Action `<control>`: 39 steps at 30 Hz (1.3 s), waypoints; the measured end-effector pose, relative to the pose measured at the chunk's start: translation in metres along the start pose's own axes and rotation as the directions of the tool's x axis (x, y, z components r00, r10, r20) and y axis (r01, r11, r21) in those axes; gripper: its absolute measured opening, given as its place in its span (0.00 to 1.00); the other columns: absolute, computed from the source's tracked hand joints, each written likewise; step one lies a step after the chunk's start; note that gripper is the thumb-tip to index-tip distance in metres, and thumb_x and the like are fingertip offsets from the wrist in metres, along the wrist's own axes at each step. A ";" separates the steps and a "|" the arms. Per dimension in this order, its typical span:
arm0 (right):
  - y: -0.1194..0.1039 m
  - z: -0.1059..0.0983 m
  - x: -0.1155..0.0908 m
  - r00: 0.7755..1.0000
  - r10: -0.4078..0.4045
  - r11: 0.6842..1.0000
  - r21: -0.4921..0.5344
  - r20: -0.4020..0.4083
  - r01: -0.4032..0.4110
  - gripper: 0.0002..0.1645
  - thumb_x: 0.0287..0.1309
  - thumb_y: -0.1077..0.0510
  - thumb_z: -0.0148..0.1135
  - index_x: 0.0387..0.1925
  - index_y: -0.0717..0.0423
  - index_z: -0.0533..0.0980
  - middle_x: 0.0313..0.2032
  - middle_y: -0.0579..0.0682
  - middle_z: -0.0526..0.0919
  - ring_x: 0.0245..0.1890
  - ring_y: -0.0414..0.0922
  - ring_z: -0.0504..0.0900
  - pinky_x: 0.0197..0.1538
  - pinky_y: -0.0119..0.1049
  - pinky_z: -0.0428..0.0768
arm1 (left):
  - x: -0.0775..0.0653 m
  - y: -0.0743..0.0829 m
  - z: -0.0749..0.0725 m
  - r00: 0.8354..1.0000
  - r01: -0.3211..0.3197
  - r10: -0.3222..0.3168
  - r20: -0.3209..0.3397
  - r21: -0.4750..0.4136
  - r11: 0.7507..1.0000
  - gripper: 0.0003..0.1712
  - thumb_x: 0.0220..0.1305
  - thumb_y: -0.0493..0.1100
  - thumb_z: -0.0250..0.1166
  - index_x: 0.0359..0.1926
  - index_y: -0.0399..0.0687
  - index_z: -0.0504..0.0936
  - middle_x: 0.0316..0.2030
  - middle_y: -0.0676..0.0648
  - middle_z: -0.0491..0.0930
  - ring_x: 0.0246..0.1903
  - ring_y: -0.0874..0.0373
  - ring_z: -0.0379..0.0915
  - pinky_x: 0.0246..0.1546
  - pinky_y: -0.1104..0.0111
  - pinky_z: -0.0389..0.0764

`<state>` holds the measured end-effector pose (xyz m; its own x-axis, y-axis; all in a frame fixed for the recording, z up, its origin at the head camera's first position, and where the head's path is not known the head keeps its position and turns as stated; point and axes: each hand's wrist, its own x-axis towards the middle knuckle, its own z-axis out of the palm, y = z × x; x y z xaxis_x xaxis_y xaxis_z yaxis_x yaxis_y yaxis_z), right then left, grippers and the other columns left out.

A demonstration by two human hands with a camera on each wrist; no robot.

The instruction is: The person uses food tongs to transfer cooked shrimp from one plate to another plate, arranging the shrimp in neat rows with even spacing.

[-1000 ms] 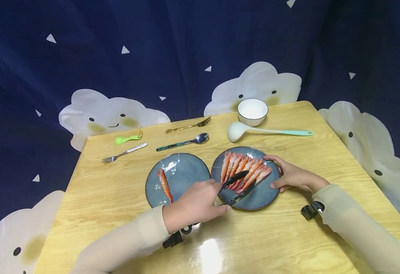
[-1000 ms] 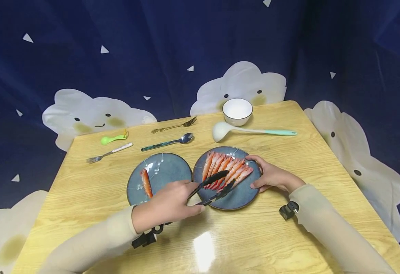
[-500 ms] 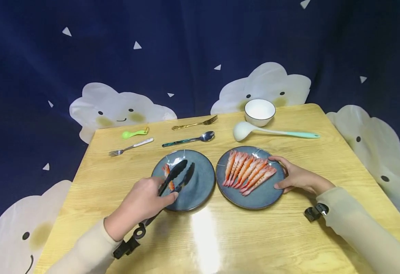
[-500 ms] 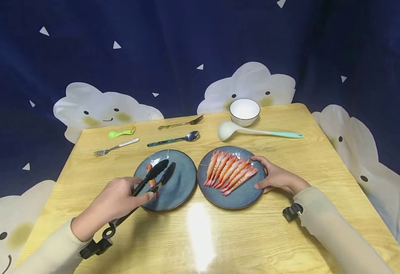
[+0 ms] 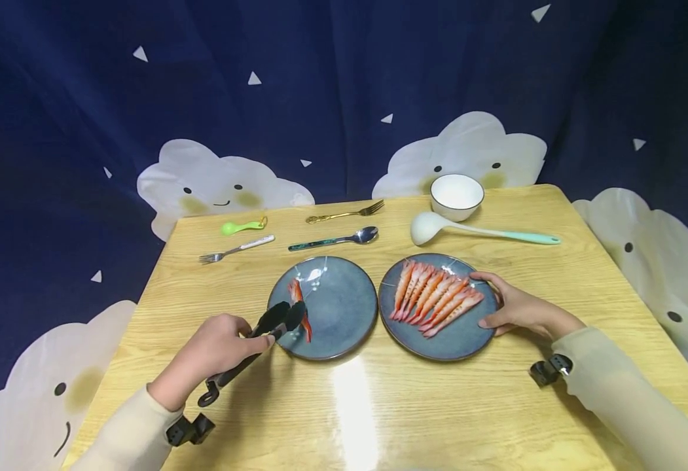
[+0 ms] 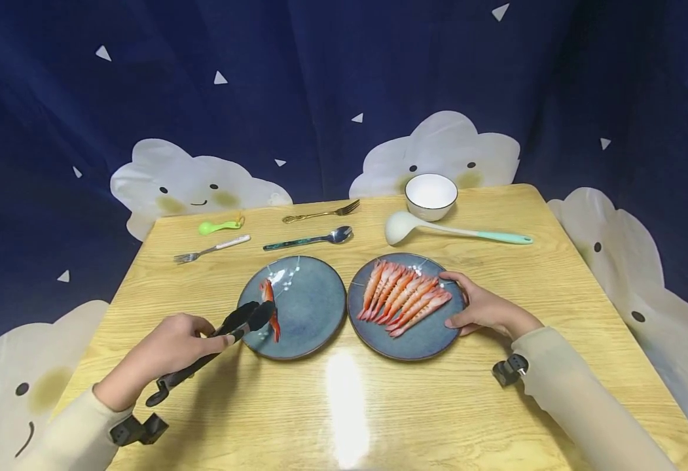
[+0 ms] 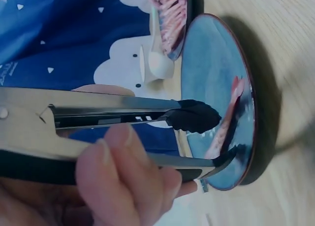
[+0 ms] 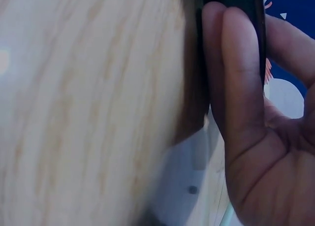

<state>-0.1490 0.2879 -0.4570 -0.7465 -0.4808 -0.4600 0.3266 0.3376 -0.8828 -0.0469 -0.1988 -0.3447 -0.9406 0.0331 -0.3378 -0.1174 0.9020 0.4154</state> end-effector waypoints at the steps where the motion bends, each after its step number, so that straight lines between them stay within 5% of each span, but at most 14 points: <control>1: 0.000 0.000 0.000 1.000 0.000 1.000 0.000 -0.002 0.000 0.60 0.39 0.67 0.67 0.65 0.41 0.38 0.55 0.70 0.52 0.33 0.55 0.77 0.27 0.48 0.76 | 0.001 0.000 0.000 1.000 0.000 0.000 0.012 -0.004 1.000 0.27 0.46 0.64 0.60 0.26 0.43 0.79 0.25 0.47 0.73 0.22 0.57 0.67 0.19 0.68 0.66; 5: 0.000 0.000 -0.001 1.000 0.009 1.000 -0.003 -0.013 -0.009 0.61 0.38 0.67 0.67 0.65 0.40 0.38 0.55 0.70 0.52 0.32 0.54 0.77 0.26 0.48 0.76 | 0.003 0.002 0.002 0.999 -0.002 0.003 0.044 -0.029 1.000 0.23 0.47 0.62 0.60 0.22 0.47 0.78 0.21 0.49 0.71 0.19 0.58 0.66 0.18 0.67 0.66; 16: 0.000 0.001 -0.001 1.000 0.003 1.000 -0.006 -0.020 -0.003 0.60 0.38 0.67 0.67 0.64 0.41 0.39 0.54 0.70 0.52 0.30 0.54 0.77 0.26 0.47 0.76 | -0.003 0.019 0.012 0.998 -0.058 0.057 -0.017 -0.018 0.998 0.17 0.47 0.55 0.64 0.28 0.46 0.79 0.10 0.51 0.66 0.10 0.60 0.61 0.12 0.68 0.64; 21: 0.001 0.000 0.000 1.000 0.007 1.000 0.010 -0.014 -0.007 0.61 0.38 0.67 0.68 0.64 0.40 0.39 0.56 0.70 0.49 0.32 0.54 0.77 0.29 0.47 0.76 | -0.004 0.041 0.018 0.980 -0.190 0.191 -0.045 0.033 0.981 0.15 0.49 0.55 0.63 0.23 0.50 0.74 0.09 0.54 0.63 0.09 0.63 0.58 0.12 0.70 0.61; 25: 0.003 -0.002 0.001 1.000 -0.002 1.000 0.024 0.003 0.002 0.61 0.38 0.67 0.67 0.65 0.40 0.38 0.56 0.69 0.49 0.34 0.54 0.77 0.30 0.48 0.76 | -0.001 0.066 0.026 0.936 -0.344 0.348 -0.047 0.084 0.935 0.16 0.50 0.56 0.62 0.20 0.50 0.72 0.09 0.56 0.61 0.10 0.64 0.56 0.13 0.70 0.61; 31: 0.002 -0.004 -0.001 0.997 -0.019 0.993 0.120 0.073 0.010 0.62 0.38 0.72 0.65 0.64 0.38 0.37 0.58 0.67 0.47 0.40 0.56 0.75 0.37 0.49 0.74 | 0.006 0.108 0.037 0.844 -0.532 0.536 0.018 0.153 0.833 0.15 0.50 0.54 0.60 0.23 0.48 0.72 0.14 0.55 0.64 0.16 0.62 0.61 0.15 0.71 0.64; 39: 0.003 -0.006 -0.003 0.992 -0.053 0.985 0.169 0.118 0.033 0.63 0.37 0.75 0.63 0.65 0.40 0.36 0.58 0.67 0.46 0.40 0.58 0.75 0.38 0.49 0.74 | 0.009 0.156 0.052 0.680 -0.723 0.715 0.162 0.311 0.617 0.16 0.51 0.54 0.59 0.24 0.47 0.72 0.17 0.55 0.66 0.16 0.63 0.63 0.13 0.72 0.65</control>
<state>-0.1497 0.2951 -0.4578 -0.6894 -0.5899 -0.4204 0.3954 0.1799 -0.9007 -0.0568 -0.0352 -0.3272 -0.6721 0.7371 -0.0699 0.7065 0.6667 0.2374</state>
